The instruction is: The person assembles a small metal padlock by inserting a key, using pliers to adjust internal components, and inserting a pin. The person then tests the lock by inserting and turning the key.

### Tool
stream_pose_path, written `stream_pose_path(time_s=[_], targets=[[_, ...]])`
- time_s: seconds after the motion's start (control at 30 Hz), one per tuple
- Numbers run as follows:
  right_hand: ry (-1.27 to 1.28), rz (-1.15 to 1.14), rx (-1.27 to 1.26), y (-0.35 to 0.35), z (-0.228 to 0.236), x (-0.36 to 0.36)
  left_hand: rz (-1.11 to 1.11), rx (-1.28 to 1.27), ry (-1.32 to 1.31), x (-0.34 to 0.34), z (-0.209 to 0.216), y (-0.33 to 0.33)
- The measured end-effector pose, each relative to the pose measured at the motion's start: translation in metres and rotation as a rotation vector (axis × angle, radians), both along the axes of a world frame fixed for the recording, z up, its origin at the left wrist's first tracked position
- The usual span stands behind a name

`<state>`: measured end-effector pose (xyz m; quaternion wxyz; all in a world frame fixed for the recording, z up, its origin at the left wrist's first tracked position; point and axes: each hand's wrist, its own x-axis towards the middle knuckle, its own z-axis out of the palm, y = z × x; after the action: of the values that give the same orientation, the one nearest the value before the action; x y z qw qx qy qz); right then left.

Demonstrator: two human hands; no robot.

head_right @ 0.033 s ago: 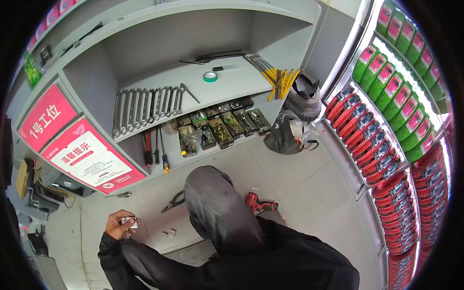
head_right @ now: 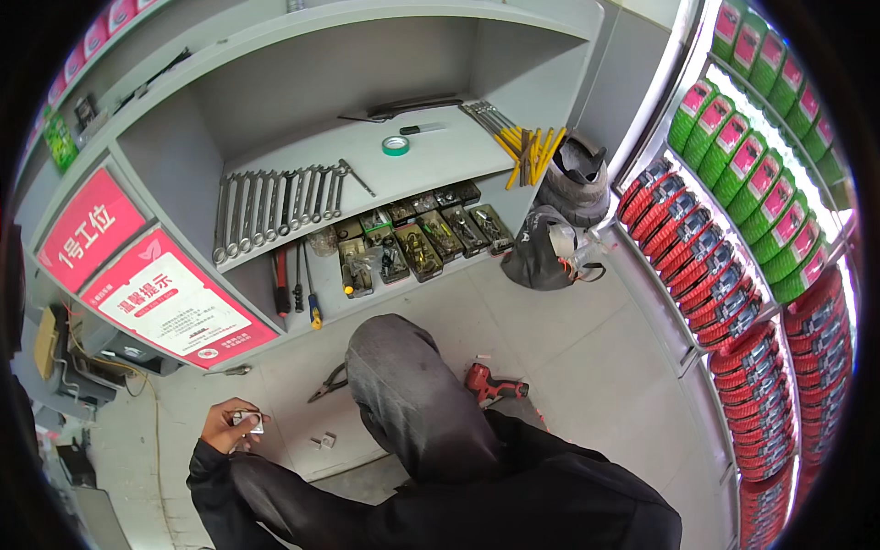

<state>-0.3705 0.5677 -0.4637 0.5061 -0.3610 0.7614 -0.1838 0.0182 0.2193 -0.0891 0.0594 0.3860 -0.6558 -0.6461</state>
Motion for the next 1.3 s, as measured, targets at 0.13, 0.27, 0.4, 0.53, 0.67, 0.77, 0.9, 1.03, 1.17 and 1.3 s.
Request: stream_pose_path(time_s=[0.13, 0.27, 0.4, 0.53, 0.67, 0.77, 0.9, 1.03, 1.17, 1.3], targets=[[-0.036, -0.016, -0.045, 0.019, -0.003, 0.002, -0.152, 0.002, 0.036, -0.018, 0.074, 0.045], [-0.069, -0.007, -0.062, 0.024, -0.022, 0.011, 0.077, -0.141, 0.108, 0.012, 0.106, 0.091], [-0.064, 0.007, -0.064, 0.035, -0.033, 0.011, 0.394, -0.286, 0.07, 0.017, 0.104, 0.128], [-0.002, -0.014, -0.011, 0.081, -0.021, -0.026, 0.477, -0.375, -0.008, 0.007, 0.081, 0.138], [0.045, -0.006, 0.043, 0.098, -0.011, -0.047, 0.471, -0.435, -0.118, 0.006, 0.075, 0.135], [0.061, 0.009, 0.048, 0.096, -0.015, -0.044, 0.543, -0.545, -0.206, 0.0, 0.069, 0.138], [0.056, 0.046, 0.0, 0.084, -0.034, -0.026, 0.49, -0.705, -0.331, -0.012, 0.069, 0.142], [0.12, 0.019, -0.09, 0.093, -0.095, 0.002, 0.367, -0.791, -0.341, -0.019, 0.068, 0.135], [0.059, 0.004, -0.106, 0.065, -0.064, 0.016, 0.456, -0.787, -0.359, -0.012, 0.062, 0.141], [0.046, 0.041, -0.079, 0.054, -0.028, 0.015, 0.549, -0.735, -0.314, -0.016, 0.067, 0.143]])
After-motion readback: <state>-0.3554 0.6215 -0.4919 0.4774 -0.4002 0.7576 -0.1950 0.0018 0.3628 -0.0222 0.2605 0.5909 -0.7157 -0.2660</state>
